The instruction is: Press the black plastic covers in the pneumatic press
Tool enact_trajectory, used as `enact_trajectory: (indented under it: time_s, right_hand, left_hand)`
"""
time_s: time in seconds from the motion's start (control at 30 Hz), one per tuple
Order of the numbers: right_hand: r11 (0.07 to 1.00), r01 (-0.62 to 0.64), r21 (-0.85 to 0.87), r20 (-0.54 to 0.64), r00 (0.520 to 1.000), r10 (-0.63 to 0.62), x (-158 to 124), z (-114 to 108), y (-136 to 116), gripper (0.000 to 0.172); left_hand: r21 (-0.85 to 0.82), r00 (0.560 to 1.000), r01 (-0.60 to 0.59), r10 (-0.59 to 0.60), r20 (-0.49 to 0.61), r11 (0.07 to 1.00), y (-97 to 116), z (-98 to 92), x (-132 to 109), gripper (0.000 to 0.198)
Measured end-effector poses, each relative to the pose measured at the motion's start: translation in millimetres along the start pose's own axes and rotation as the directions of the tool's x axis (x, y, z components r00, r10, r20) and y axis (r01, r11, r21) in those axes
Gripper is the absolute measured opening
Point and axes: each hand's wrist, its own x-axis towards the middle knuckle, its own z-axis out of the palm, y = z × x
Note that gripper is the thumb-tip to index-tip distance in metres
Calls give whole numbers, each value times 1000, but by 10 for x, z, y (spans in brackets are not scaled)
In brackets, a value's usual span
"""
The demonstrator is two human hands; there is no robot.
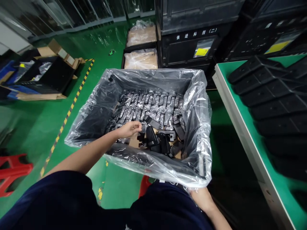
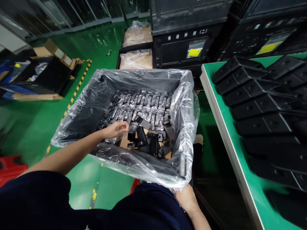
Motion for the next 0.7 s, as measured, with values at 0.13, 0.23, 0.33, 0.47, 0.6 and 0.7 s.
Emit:
enact_trajectory:
  time_s: [0.13,0.23,0.33,0.47,0.6,0.7]
  right_hand:
    - [1000,21,9,19,1000,-21,8,15,31,43]
    - [1000,12,5,16,1000,-12,10,33,55,43]
    - [1000,3,4,7,1000,-3,7,43,61,42]
    - [1000,-4,5,2,1000,4,-1,34,44,42]
    - [1000,-11,10,-12,1000,11,-5,31,32,42]
    - [999,-33,10,-35,999,33,-7,35,24,41]
  left_hand:
    - [-10,973,101,-101,-207,995,-55,-279,107,26]
    - [88,920,314,-280,-273,945,-299,-397,213,28]
    - [211,898,428,-387,-211,879,-617,-327,271,26]
    - [386,852,515,-507,-132,765,-901,-99,298,29]
    - [482,861,448,-508,-7,753,-916,71,346,30]
    - [508,875,341,-464,136,791,-853,173,354,27]
